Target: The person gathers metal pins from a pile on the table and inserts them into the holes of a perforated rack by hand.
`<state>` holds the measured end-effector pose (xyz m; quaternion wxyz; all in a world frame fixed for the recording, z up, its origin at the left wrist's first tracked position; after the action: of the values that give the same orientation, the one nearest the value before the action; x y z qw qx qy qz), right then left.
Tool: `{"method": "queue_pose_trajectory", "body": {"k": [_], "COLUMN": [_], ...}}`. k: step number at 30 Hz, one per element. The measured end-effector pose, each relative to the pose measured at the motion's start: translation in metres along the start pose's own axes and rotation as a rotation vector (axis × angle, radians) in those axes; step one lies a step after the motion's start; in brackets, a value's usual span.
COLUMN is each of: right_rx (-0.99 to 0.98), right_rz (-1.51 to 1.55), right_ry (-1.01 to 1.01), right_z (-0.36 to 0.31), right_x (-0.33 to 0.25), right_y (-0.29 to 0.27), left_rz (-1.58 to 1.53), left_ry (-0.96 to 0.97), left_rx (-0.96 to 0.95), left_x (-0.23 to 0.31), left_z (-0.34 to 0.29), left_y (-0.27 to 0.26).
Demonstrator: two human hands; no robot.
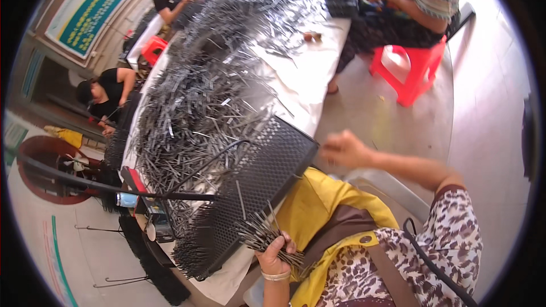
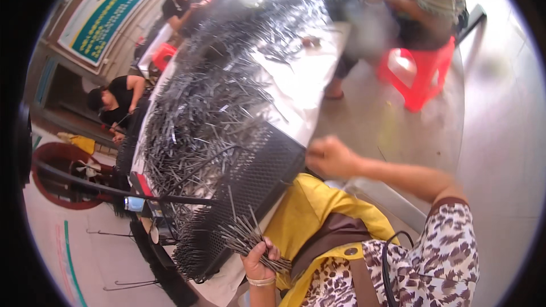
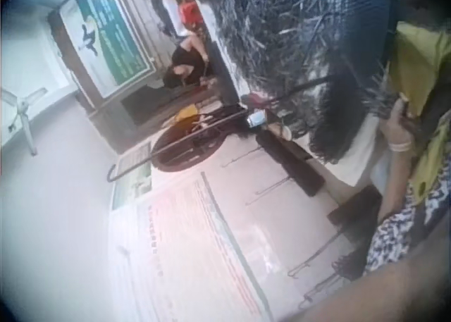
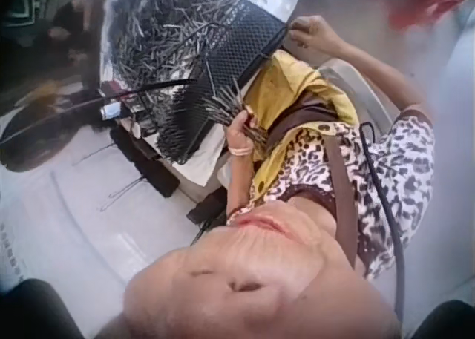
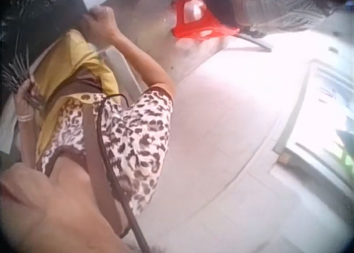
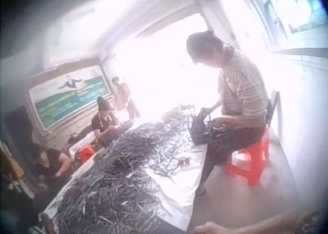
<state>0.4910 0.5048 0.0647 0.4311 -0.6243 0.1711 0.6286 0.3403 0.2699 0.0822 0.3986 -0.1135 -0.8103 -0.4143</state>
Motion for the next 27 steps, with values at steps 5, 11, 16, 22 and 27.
{"method": "queue_pose_trajectory", "body": {"k": [5,11,16,22,27], "right_rx": [0.415,0.662,0.492,0.148,0.245], "right_rz": [-0.238,-0.731,-0.967,-1.144,-0.985], "right_ry": [0.170,0.051,0.183,0.290,0.286], "right_z": [0.086,0.194,0.254,0.281,0.284], "right_x": [0.096,0.132,0.155,0.158,0.171], "right_y": [-0.086,-0.137,-0.147,-0.143,-0.146], "left_rz": [0.097,0.350,0.398,0.346,0.314], "left_ry": [-0.084,-0.117,-0.093,-0.194,-0.280], "left_rx": [0.094,0.311,0.399,0.384,0.408], "left_x": [0.002,0.031,0.041,0.045,0.038], "left_z": [0.008,0.007,0.020,0.025,0.024], "left_y": [0.006,0.006,0.020,0.013,0.007]}}
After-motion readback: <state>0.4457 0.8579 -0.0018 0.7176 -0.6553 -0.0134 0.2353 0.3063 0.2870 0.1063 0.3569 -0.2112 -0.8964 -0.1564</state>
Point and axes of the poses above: each hand's wrist, its own z-axis towards the middle knuckle, its own y-axis out of the palm, x = y × z, the point moved 2 cm from there along z, towards the middle knuckle, and after that the axes turned 7 degrees about y, right-handed, at the moved point
